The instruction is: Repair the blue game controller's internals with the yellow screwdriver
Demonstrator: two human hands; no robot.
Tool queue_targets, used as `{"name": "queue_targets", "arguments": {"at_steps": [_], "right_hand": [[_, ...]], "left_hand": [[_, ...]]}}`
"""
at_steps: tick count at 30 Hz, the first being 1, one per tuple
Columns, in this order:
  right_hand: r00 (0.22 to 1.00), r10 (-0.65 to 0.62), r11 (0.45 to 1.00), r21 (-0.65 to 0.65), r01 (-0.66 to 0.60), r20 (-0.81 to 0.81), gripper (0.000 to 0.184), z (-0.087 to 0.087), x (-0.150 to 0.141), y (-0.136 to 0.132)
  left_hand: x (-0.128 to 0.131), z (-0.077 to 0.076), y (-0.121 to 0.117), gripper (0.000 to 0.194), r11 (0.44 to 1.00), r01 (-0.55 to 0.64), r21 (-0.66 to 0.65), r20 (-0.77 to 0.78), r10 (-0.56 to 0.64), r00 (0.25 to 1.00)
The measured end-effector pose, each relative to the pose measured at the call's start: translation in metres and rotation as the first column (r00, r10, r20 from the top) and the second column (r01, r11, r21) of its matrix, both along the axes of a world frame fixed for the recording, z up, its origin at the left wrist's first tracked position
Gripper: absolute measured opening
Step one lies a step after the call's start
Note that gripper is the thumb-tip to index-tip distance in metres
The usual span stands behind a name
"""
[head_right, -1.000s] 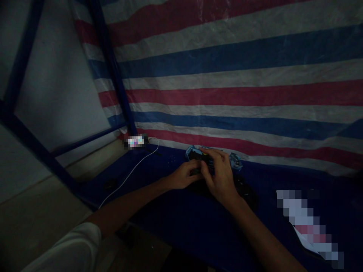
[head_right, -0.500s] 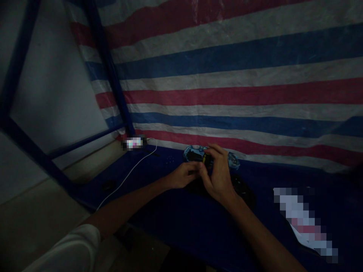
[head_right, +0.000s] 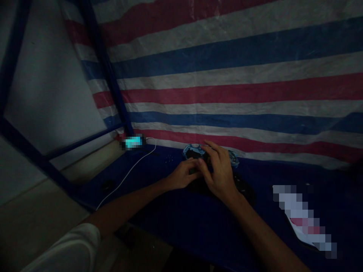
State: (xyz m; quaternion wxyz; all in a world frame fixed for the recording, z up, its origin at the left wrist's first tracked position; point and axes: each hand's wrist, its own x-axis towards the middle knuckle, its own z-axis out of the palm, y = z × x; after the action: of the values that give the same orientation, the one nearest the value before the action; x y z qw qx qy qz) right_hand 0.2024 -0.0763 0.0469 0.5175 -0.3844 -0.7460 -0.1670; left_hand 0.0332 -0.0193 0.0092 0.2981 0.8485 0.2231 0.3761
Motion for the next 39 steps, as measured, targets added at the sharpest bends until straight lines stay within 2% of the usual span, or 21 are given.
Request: {"name": "queue_targets", "arguments": {"at_steps": [6,10,13,18,20,22,27,33,36,39], "right_hand": [[0.998,0.036,0.999,-0.002,-0.036,0.043,0.044,-0.001,-0.001,0.000],[1.000,0.025,1.000,-0.016,-0.025,-0.004,0.039,-0.003,-0.001,0.002],[0.999,0.023,1.000,0.000,-0.023,-0.032,0.035,-0.004,-0.001,0.003],[0.997,0.013,0.999,-0.033,-0.015,-0.071,0.033,-0.005,0.001,0.002],[0.998,0.010,0.999,-0.050,-0.013,-0.062,0.035,-0.005,0.001,0.002],[0.999,0.017,0.999,-0.044,-0.019,-0.036,0.037,-0.004,0.002,0.002],[0.998,0.040,0.999,0.000,-0.040,0.045,0.045,-0.001,0.000,0.001],[1.000,-0.015,1.000,-0.004,0.015,0.025,0.046,-0.005,0.002,0.003],[0.999,-0.036,0.999,-0.002,0.036,-0.004,0.050,-0.007,0.003,0.005],[0.997,-0.030,0.999,0.017,0.031,-0.066,0.055,-0.009,0.002,0.006]], "left_hand": [[0.003,-0.003,0.003,0.026,0.994,-0.102,-0.029,-0.045,0.101,0.994],[0.005,-0.006,0.004,0.029,0.992,-0.126,-0.032,-0.023,0.125,0.992],[0.001,-0.002,0.002,0.029,0.998,-0.062,-0.033,0.014,0.063,0.998],[-0.004,0.007,-0.002,0.014,0.990,0.103,-0.101,0.005,-0.103,0.995],[-0.003,0.007,-0.002,0.010,0.986,0.102,-0.131,-0.008,-0.104,0.995],[-0.001,0.006,-0.002,0.006,0.987,0.053,-0.149,-0.009,-0.055,0.998],[0.001,0.001,-0.002,0.023,0.985,-0.024,-0.168,0.062,0.035,0.997],[0.002,-0.003,0.001,0.027,0.984,-0.066,-0.163,0.059,0.076,0.995],[-0.002,0.002,0.002,0.025,0.990,-0.044,-0.137,0.029,0.048,0.998],[-0.009,0.010,0.003,0.020,0.990,0.055,-0.133,-0.009,-0.057,0.998]]}}
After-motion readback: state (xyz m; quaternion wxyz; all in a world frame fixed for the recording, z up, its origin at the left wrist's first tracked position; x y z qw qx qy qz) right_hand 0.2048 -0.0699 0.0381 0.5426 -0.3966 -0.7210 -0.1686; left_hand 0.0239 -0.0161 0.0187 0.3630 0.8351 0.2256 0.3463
